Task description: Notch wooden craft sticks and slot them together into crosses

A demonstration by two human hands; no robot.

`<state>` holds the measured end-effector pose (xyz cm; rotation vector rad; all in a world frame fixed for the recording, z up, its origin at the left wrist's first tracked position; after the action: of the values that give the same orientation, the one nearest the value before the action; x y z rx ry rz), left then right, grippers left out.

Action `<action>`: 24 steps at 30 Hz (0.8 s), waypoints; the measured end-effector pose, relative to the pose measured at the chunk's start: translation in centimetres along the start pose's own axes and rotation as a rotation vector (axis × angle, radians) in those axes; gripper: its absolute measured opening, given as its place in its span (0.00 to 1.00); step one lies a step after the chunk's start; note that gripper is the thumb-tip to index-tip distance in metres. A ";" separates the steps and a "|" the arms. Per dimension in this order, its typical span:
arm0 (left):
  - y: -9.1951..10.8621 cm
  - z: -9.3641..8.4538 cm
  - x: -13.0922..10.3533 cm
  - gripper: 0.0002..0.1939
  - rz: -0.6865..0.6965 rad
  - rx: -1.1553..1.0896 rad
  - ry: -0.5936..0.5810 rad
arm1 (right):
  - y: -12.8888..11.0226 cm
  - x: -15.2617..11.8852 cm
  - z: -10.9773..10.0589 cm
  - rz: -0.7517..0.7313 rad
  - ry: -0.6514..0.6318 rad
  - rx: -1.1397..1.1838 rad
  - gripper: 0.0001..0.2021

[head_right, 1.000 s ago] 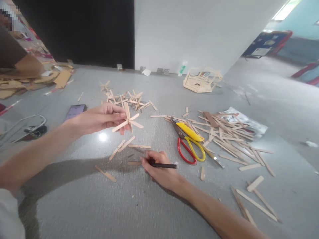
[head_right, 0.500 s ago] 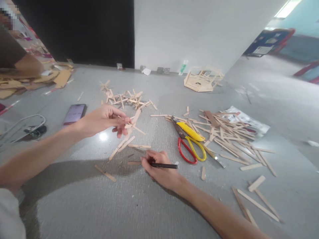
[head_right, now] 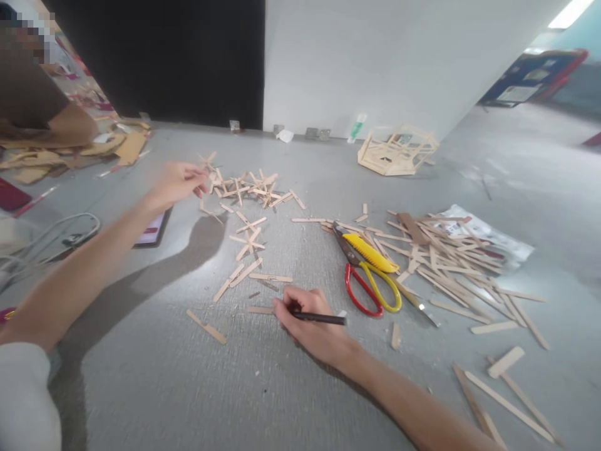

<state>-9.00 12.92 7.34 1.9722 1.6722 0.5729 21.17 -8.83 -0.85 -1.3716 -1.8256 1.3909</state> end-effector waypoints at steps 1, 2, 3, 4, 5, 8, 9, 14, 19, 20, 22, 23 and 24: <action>-1.3 -0.3 0.8 0.15 -0.038 0.039 0.018 | 0.0 0.0 0.0 -0.003 0.000 0.000 0.20; -2.4 -0.5 1.5 0.15 -0.068 0.081 0.029 | 0.0 0.0 0.0 -0.003 -0.001 0.001 0.20; -3.3 -0.6 2.0 0.14 -0.092 0.123 0.021 | 0.0 0.0 0.0 -0.001 -0.002 0.003 0.20; -4.1 -0.7 2.5 0.14 -0.107 0.160 0.010 | 0.0 0.0 0.0 0.002 -0.003 0.004 0.20; -4.8 -0.7 2.8 0.15 -0.113 0.192 -0.014 | 0.0 0.0 0.0 0.006 -0.003 0.006 0.20; -5.9 -0.3 3.1 0.19 -0.092 0.267 -0.109 | 0.0 0.0 0.0 0.010 -0.004 -0.001 0.20; -6.1 -0.1 3.1 0.19 -0.075 0.285 -0.142 | 0.0 0.0 0.0 0.010 -0.005 -0.004 0.20; -6.3 0.5 3.3 0.16 0.002 0.354 -0.265 | 0.2 0.1 0.0 0.008 -0.015 -0.008 0.21; -6.7 0.4 3.8 0.15 0.014 0.390 -0.378 | 0.4 0.1 0.0 0.010 -0.005 -0.028 0.22; -6.8 0.3 3.8 0.16 0.015 0.390 -0.402 | 0.4 0.1 0.0 0.009 -0.005 -0.026 0.22; -7.0 0.4 3.9 0.17 0.016 0.385 -0.441 | 0.5 0.1 0.0 0.007 -0.007 -0.014 0.22; -7.0 0.4 3.9 0.18 0.015 0.382 -0.455 | 0.5 0.1 0.0 0.006 -0.008 -0.008 0.21; -7.1 0.4 3.9 0.18 0.013 0.380 -0.465 | 0.5 0.1 0.0 0.004 -0.007 -0.003 0.21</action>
<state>-13.68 17.70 2.70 2.1583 1.5446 -0.2138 21.33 -8.73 -1.33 -1.3749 -1.8312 1.3971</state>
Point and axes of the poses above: each hand's wrist, its own x-axis towards the middle knuckle, its own z-axis out of the palm, y = z × x, the point moved 2 cm from there along x, towards the middle knuckle, and after that the axes turned 7 degrees about -y, right-handed, at the moved point
